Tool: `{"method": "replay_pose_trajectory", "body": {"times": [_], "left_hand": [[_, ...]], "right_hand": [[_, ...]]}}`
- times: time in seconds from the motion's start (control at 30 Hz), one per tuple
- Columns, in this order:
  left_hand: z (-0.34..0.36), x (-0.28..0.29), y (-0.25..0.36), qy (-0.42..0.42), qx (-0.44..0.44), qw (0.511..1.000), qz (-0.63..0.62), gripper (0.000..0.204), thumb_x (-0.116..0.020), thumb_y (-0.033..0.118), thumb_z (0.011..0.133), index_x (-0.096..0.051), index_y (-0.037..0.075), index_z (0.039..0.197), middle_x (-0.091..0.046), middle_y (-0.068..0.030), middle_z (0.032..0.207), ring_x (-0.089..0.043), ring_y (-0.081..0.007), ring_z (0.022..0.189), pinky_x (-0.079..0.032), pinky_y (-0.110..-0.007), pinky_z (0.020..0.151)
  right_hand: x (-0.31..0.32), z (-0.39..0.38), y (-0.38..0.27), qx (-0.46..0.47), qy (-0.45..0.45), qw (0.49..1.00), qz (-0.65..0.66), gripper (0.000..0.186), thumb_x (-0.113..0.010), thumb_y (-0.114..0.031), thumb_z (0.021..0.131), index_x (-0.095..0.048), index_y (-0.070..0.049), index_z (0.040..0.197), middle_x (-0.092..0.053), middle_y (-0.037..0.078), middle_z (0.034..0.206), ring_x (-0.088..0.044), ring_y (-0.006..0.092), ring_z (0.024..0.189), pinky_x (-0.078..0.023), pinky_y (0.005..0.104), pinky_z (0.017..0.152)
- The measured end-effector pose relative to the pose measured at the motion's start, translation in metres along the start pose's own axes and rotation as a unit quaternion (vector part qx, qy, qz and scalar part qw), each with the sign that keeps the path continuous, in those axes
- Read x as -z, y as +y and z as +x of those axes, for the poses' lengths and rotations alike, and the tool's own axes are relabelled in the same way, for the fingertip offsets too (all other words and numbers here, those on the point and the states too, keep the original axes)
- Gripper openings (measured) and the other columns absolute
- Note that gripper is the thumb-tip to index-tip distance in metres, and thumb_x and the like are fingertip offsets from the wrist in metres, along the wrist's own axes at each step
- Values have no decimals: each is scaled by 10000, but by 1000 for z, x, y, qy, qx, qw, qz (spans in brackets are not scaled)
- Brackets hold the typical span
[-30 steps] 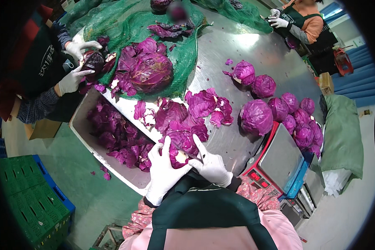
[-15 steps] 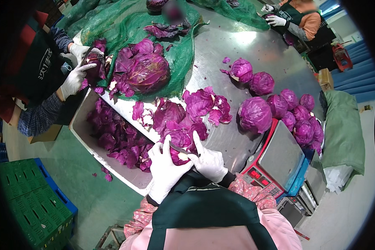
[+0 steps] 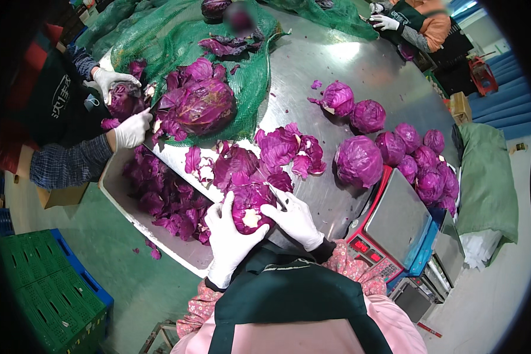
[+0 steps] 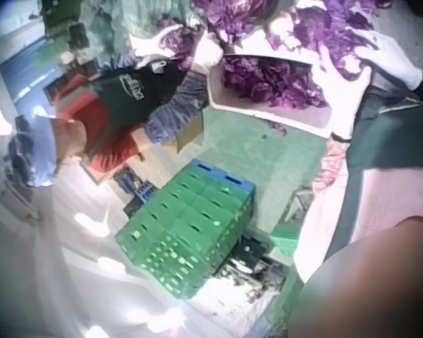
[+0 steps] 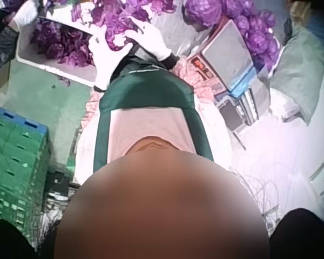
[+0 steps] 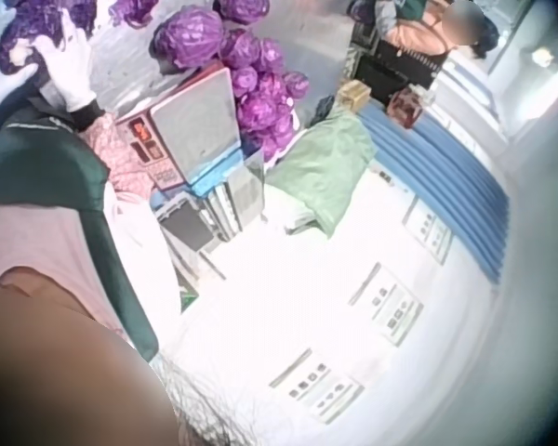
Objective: The person peels the outer leaves off red cabbages using a knife. They remove the core from the cabbages and place the trimmed vegetables on a digital scale.
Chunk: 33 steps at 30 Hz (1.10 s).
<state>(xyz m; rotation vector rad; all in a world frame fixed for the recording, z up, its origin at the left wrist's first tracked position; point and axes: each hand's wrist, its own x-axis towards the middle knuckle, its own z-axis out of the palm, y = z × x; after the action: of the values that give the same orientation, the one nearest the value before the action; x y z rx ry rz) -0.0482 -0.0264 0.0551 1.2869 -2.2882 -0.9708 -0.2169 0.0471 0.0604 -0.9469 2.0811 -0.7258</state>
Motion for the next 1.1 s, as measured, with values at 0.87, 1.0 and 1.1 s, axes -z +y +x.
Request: {"method": "replay_pose_trajectory", "body": {"times": [0.87,1.0,1.1], "left_hand": [[7,12,-39,18,87,867,-490,878,-749,66,824,-212,93,1518,-380,-130,1382,-442,-207,1237,-396,-363,1071],[33,17,-38,-99,87,825,-549,824,-771,146,827,-306,76,1503,-444,-173,1403,-479,-212,1267,-431,-351,1045],[46,14,-10,-79,155,924,-340,753,-813,238,795,-399,55,1397,-496,-152,1365,-539,-232,1209,-479,-362,981]], "right_hand": [[-15,2,-13,79,-36,983,164,709,-716,-314,891,-422,-75,1490,-612,171,1243,-625,255,1032,-505,333,859],[-15,11,12,186,39,981,29,687,-658,-262,895,-396,-37,1489,-557,249,1362,-620,363,1175,-497,386,994],[-23,5,13,228,77,969,-49,682,-638,-120,845,-421,-85,1490,-635,188,1283,-700,317,978,-549,363,863]]}}
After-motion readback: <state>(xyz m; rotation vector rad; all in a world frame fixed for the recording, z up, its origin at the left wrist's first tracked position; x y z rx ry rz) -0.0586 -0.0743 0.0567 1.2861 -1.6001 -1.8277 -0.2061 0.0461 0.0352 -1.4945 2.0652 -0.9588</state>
